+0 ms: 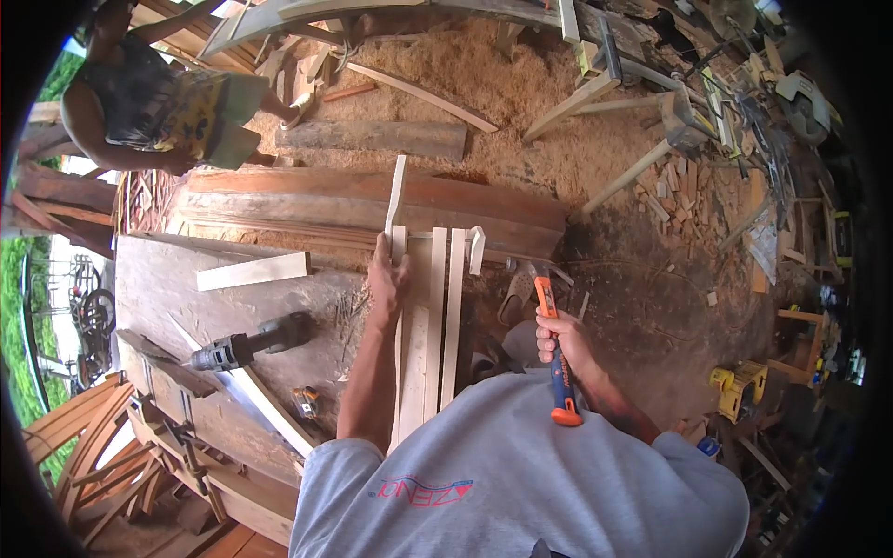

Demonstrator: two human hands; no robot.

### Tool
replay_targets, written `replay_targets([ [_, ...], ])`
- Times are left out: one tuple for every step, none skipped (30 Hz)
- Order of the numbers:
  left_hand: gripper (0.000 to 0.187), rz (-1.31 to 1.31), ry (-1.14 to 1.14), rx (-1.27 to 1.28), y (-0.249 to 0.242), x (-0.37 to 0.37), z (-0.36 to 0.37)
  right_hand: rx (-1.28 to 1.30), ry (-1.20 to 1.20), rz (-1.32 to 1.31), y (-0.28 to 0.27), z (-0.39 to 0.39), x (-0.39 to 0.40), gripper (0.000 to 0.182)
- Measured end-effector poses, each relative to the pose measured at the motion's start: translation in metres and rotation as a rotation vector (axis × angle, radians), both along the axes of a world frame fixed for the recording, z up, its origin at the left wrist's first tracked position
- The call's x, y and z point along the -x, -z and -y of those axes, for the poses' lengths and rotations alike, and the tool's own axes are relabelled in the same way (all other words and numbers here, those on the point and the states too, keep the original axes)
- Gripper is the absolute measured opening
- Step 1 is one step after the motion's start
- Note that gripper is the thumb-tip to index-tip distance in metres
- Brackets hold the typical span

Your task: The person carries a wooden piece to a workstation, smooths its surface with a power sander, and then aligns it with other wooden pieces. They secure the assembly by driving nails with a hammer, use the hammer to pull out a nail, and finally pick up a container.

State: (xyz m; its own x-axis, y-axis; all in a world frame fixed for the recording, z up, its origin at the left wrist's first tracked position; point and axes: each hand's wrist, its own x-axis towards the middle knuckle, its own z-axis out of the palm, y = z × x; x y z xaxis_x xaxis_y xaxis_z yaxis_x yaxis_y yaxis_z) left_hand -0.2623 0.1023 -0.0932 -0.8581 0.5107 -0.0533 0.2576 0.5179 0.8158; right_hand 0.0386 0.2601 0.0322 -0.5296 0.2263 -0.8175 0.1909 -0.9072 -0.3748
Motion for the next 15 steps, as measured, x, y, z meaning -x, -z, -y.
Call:
replay_targets([
  [0.066, -0.040, 0.009, -0.029, 0.003, -0.006, -0.003, -0.032, 0.001, 0.001, -0.004, 0.006, 0.011, 0.014],
  [0.066, -0.077, 0.020, -0.059, 0.008, -0.013, -0.008, -0.085, -0.013, 0.001, -0.012, 0.012, 0.025, 0.014],
  [0.064, -0.014, 0.012, -0.063, 0.003, -0.018, -0.015, -0.106, -0.033, 0.010, -0.010, 0.014, 0.032, 0.015],
  [0.064, -0.007, 0.022, -0.062, -0.003, -0.021, -0.016, -0.126, -0.053, 0.024, -0.009, 0.013, 0.034, 0.016],
  [0.063, -0.002, 0.032, -0.021, -0.008, -0.022, -0.016, -0.129, -0.045, 0.035, -0.009, 0.007, 0.031, 0.016],
  [0.061, 0.007, 0.041, 0.021, -0.013, -0.024, -0.016, -0.105, -0.046, -0.005, -0.012, -0.001, 0.024, 0.013],
  [0.060, -0.094, 0.035, -0.089, 0.000, -0.024, -0.015, -0.081, -0.048, -0.045, -0.014, -0.008, 0.016, 0.012],
  [0.059, -0.181, 0.061, -0.161, 0.015, -0.022, -0.014, -0.099, 0.001, -0.010, -0.016, -0.011, 0.006, 0.014],
  [0.059, -0.178, 0.070, -0.154, 0.015, -0.020, -0.013, -0.171, 0.085, 0.069, -0.016, -0.013, -0.002, 0.014],
  [0.059, -0.178, 0.079, -0.146, 0.015, -0.020, -0.011, -0.242, 0.168, 0.147, -0.014, -0.016, -0.010, 0.014],
  [0.059, -0.171, 0.079, -0.143, 0.015, -0.021, -0.011, -0.318, 0.250, 0.205, 0.002, -0.022, -0.022, 0.012],
  [0.058, -0.216, 0.081, -0.153, 0.014, -0.021, -0.011, -0.338, 0.363, 0.276, 0.019, -0.030, -0.030, 0.013],
  [0.058, -0.263, 0.086, -0.161, 0.014, -0.021, -0.011, -0.318, 0.454, 0.288, 0.046, -0.038, -0.035, 0.013],
  [0.058, -0.264, 0.094, -0.156, 0.016, -0.021, -0.008, -0.295, 0.549, 0.300, 0.064, -0.042, -0.038, 0.014],
  [0.058, -0.289, 0.092, -0.134, 0.020, -0.019, -0.007, -0.314, 0.480, 0.267, 0.060, -0.032, -0.027, 0.014],
])
